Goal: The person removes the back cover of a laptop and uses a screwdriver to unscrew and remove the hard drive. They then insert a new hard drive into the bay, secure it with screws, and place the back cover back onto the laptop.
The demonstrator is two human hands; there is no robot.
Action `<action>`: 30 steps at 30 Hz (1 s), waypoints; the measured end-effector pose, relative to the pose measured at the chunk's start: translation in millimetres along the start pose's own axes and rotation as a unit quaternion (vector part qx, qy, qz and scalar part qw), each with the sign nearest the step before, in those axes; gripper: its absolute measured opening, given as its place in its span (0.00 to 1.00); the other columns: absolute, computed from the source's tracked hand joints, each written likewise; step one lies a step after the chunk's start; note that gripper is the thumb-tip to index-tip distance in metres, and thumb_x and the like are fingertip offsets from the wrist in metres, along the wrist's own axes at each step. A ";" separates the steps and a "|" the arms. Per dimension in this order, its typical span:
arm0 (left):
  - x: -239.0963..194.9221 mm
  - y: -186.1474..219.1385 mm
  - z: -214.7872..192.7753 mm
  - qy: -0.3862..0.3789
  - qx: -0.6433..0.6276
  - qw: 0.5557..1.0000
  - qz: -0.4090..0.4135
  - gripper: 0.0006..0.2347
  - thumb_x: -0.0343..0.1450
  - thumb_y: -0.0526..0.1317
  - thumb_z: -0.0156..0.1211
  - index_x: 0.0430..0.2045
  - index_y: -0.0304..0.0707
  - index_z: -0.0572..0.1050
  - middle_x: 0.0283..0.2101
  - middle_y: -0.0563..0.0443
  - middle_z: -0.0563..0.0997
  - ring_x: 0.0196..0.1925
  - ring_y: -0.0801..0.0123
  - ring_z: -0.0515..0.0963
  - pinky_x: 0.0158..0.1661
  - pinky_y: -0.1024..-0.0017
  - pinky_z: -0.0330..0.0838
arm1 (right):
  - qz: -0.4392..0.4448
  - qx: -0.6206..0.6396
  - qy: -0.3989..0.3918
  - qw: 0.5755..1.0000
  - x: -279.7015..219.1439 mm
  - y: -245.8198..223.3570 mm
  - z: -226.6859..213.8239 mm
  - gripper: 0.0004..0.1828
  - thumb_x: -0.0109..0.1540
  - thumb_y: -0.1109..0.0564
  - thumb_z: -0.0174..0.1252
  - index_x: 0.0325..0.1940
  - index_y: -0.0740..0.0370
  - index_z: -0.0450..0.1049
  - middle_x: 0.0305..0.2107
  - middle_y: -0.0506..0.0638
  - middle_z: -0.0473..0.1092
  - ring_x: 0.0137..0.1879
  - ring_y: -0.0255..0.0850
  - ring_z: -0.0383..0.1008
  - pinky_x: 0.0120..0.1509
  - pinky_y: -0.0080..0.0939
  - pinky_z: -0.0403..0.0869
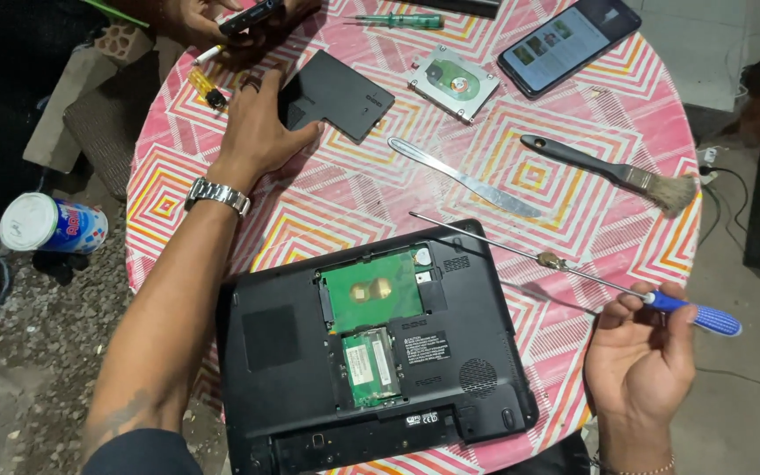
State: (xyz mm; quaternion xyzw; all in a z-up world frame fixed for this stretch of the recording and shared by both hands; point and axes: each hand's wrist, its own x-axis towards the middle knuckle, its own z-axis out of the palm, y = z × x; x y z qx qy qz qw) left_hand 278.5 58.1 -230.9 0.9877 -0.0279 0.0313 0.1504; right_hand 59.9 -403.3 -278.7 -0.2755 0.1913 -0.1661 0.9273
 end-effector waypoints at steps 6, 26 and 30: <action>-15.2 7.7 2.3 0.023 0.078 0.995 -0.064 0.34 0.65 0.58 0.62 0.62 0.34 0.69 0.50 0.21 0.75 0.54 0.30 0.70 0.52 0.43 0.65 | 0.009 0.026 -0.018 0.999 -2.4 -1.2 3.1 0.13 0.72 0.50 0.56 0.55 0.59 0.74 0.44 0.51 0.70 0.46 0.37 0.72 0.55 0.32 0.74; 126.6 154.2 36.5 -0.176 0.112 0.917 0.339 0.45 0.58 0.54 0.79 0.70 0.43 0.61 0.65 0.36 0.71 0.60 0.39 0.68 0.54 0.46 0.61 | 0.014 0.015 -0.036 0.999 -2.1 -0.8 1.7 0.12 0.74 0.52 0.51 0.53 0.62 0.73 0.42 0.56 0.71 0.41 0.39 0.72 0.49 0.34 0.75; 95.4 137.9 22.3 -0.095 0.077 0.943 0.310 0.39 0.62 0.56 0.80 0.63 0.40 0.63 0.42 0.33 0.74 0.36 0.48 0.73 0.33 0.56 0.71 | 0.002 0.003 -0.029 1.000 -2.9 -0.6 6.6 0.12 0.74 0.53 0.51 0.57 0.60 0.73 0.41 0.57 0.72 0.40 0.39 0.73 0.47 0.34 0.75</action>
